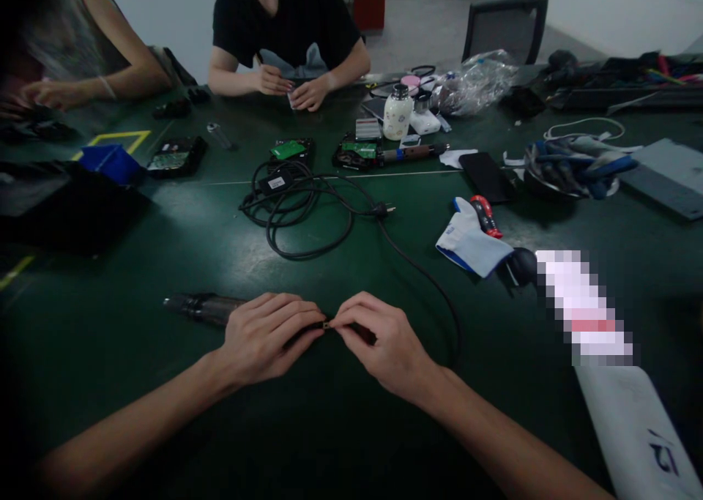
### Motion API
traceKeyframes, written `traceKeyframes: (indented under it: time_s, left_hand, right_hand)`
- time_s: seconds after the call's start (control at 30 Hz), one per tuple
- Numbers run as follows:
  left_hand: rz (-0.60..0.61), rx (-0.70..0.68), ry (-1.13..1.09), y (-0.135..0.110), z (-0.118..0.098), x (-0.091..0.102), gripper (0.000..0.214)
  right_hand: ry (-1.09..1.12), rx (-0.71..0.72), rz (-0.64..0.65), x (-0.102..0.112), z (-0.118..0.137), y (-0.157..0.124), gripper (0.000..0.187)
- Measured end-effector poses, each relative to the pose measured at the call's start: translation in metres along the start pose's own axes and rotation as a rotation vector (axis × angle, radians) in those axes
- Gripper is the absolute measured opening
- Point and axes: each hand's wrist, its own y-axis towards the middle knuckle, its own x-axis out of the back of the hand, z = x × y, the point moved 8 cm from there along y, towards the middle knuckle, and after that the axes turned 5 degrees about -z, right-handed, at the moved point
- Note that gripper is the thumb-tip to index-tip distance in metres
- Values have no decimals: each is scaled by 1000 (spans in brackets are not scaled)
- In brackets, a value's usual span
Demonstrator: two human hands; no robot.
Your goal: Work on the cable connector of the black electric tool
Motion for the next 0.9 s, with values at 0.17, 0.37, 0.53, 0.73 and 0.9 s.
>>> traceKeyframes:
  time_s: [0.17,0.37,0.53,0.73,0.9]
  left_hand:
    - [-3,-10,-39,6,-8,-2,19]
    - [-4,-21,-36,11,-13,-5,17]
    - [-37,-46,-38,9,-13,-3,20]
    - [-41,-71,-20,6,-12,-4,30]
    - [8,-137,35,2,-14,-7,33]
  right_hand:
    - [-45,-36,5,-2,-4,-2,19]
    - [-53,-44,-18,0,-6,-3,18]
    - [-40,-67,-30,2,-8,-3,20]
    - [5,-119,-43,7,-11,0,23]
    - [49,-117,5,7,-9,1,33]
